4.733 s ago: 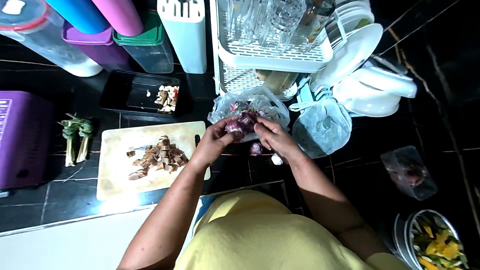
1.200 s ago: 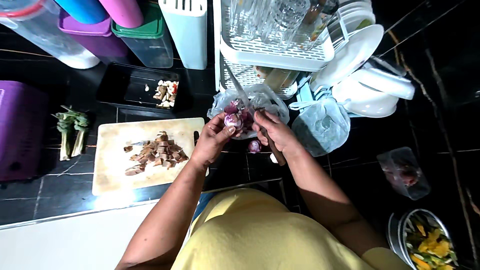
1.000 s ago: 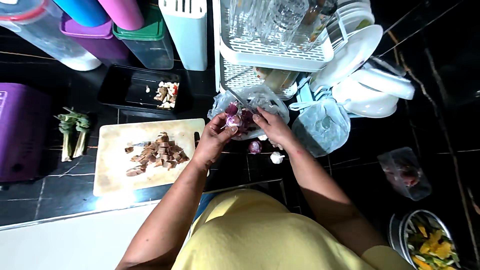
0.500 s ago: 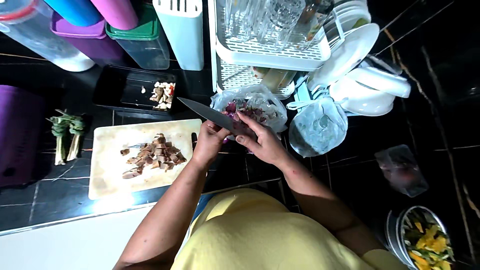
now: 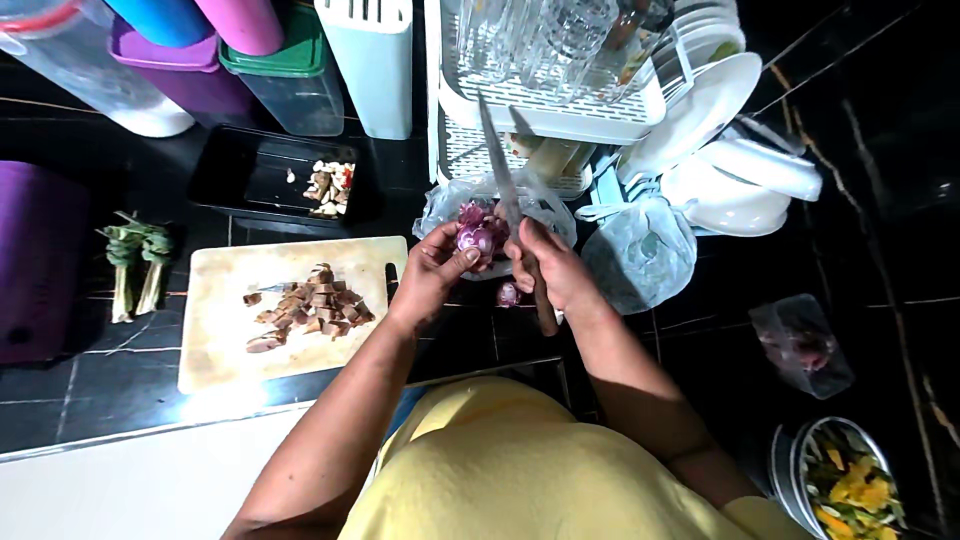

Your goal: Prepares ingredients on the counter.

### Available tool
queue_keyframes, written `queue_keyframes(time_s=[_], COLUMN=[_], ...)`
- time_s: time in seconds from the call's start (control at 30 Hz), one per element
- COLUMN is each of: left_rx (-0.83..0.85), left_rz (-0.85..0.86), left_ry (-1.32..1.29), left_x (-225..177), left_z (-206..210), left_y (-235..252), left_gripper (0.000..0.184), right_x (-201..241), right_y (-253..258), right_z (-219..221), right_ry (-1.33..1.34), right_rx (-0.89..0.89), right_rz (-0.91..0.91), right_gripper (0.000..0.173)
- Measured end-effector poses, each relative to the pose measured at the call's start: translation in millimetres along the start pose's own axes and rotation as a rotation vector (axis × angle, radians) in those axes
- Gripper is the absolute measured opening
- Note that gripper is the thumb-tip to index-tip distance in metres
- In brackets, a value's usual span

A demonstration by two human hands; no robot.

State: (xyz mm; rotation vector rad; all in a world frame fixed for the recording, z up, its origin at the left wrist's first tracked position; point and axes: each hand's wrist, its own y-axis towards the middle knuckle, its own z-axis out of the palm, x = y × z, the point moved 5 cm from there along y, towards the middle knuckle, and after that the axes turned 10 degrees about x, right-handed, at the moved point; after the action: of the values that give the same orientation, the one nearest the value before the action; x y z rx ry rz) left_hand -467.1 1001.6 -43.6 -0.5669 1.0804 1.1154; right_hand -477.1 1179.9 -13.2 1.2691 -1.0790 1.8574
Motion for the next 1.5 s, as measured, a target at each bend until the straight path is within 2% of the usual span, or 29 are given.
queue_keyframes(time_s=[0.07,0.17,0.27,0.4,0.47,0.6,0.77,0.97,1.17,1.4,1.5], left_rx=[0.033,0.047,0.050,0.051,0.042,0.046,0.041,0.012,-0.121,-0.195,-0.231], left_rz=[-0.041,-0.094,-0.123,-0.158,-0.170,-0.177,-0.140,-0.113,-0.050,0.027,0.038], left_ry=[-0.139,-0.255,-0.252,-0.255,-0.287,-0.333,-0.444,-0.463,-0.362,-0.414,-0.404], left_x=[3.8,9.0,11.0,12.4,13.1,12.6,14.0,12.5,6.0,12.5,12.0], left_z=[1.0,1.8,1.7,-0.9,-1.5,0.7,4.3,9.7,16.1,17.2,17.1], left_y=[0.1,1.4,3.7,5.4,6.0,8.5,9.9,8.7,4.9,1.2,0.6], left_gripper=[0.034,0.036,0.040,0.040,0.039,0.039,0.027,0.027,0.028,0.027,0.018], right_x=[-1.0,-3.1,3.6,12.3,15.2,17.5,19.0,14.4,11.0,6.0,3.1], right_y=[1.0,-0.2,1.9,-0.2,-3.0,-9.0,-13.9,-15.0,-14.8,-10.8,-9.0], right_z=[-17.6,-33.1,-35.0,-30.1,-26.3,-8.0,12.9,22.9,28.5,37.5,39.7], right_ry=[-0.151,-0.611,-0.837,-0.812,-0.703,-0.482,-0.683,-0.903,-1.018,-1.027,-1.010], right_rx=[-0.075,-0.194,-0.170,-0.184,-0.177,-0.015,0.108,0.054,-0.055,-0.113,-0.158], right_rz=[0.071,0.246,0.239,0.164,0.101,-0.032,-0.191,-0.274,-0.289,-0.328,-0.354], right_gripper=[0.039,0.056,0.055,0.058,0.058,0.058,0.070,0.070,0.065,0.062,0.060])
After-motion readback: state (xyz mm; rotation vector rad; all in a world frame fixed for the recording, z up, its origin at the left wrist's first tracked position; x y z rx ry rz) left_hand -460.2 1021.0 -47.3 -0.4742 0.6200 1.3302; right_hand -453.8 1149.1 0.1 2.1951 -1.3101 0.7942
